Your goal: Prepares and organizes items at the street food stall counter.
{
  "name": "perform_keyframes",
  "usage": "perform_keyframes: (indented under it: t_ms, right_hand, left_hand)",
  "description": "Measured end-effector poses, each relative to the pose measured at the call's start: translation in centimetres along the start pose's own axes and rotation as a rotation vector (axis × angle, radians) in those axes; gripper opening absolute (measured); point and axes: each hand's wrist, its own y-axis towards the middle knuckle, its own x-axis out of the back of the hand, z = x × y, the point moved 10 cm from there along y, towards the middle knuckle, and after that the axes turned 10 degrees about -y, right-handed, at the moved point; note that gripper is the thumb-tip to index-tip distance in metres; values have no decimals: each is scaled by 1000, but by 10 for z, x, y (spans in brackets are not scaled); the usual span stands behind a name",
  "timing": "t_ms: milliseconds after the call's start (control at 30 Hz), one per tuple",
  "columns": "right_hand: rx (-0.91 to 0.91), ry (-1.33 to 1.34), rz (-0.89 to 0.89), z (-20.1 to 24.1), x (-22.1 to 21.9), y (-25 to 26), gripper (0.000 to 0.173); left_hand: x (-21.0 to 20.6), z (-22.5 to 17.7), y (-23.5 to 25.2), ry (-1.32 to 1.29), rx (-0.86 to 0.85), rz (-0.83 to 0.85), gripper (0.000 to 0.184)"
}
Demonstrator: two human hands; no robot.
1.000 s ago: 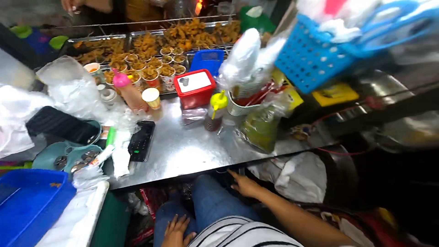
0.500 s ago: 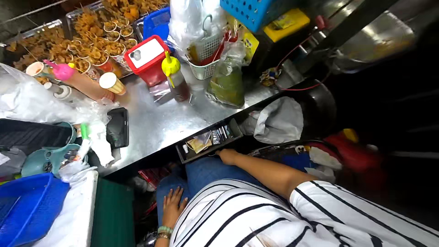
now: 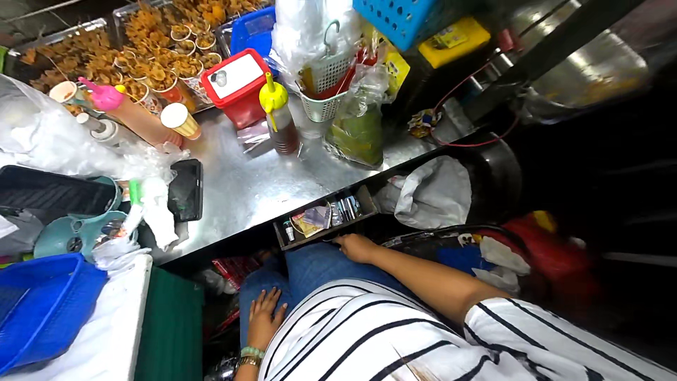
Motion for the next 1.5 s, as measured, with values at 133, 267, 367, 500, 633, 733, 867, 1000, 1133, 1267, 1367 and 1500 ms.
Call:
perform_keyframes:
  t_ms: [133,267,367,500,633,733,867,1000,1133,1267,1367,1500]
  right_hand:
    - [-159,867,-34,1,4,-8,44]
    - [-229,1408,-164,2,37,4,13]
    - [-163,1441,-242,-1,66,29,12]
    - [-32,1118,-163,9,80,48,29]
    - [36,790,41,23,61,45,39]
    - [56,637,76,30,51,39,35]
    - [251,439,-152,52,92,9,28]
    - [453,318,-656,62,161,-28,20]
    - [545,89,-953,47,186,-10,20]
    - [546,-15,-1066,47,186,3,22]
    - [536,-70,-1129,50,183,1,24]
    - [546,-113,-1162,49,182,0,26]
  left_hand:
    - [1,1,4,-33,-4,-9,45]
    - [21,-8,15,-144,19,52,39]
    - [86,-35,36,-212,-74,-71,32]
    - [216,-94,75,-169,-286,-364,33]
    - [311,-171,130,-60,-404,-447,62]
    - [349,-218,187,66,-443,-463,95]
    - [380,-256,266,132,-379,-420,121]
    - [387,-286,318,236,-307,-364,133]
    - [375,-298,347,279,-210,-244,142]
    - [371,-295,350,320,-250,-245,136]
    - [372,-283,335,347,-248,-286,135]
    - [377,-244,304,339,-241,-305,136]
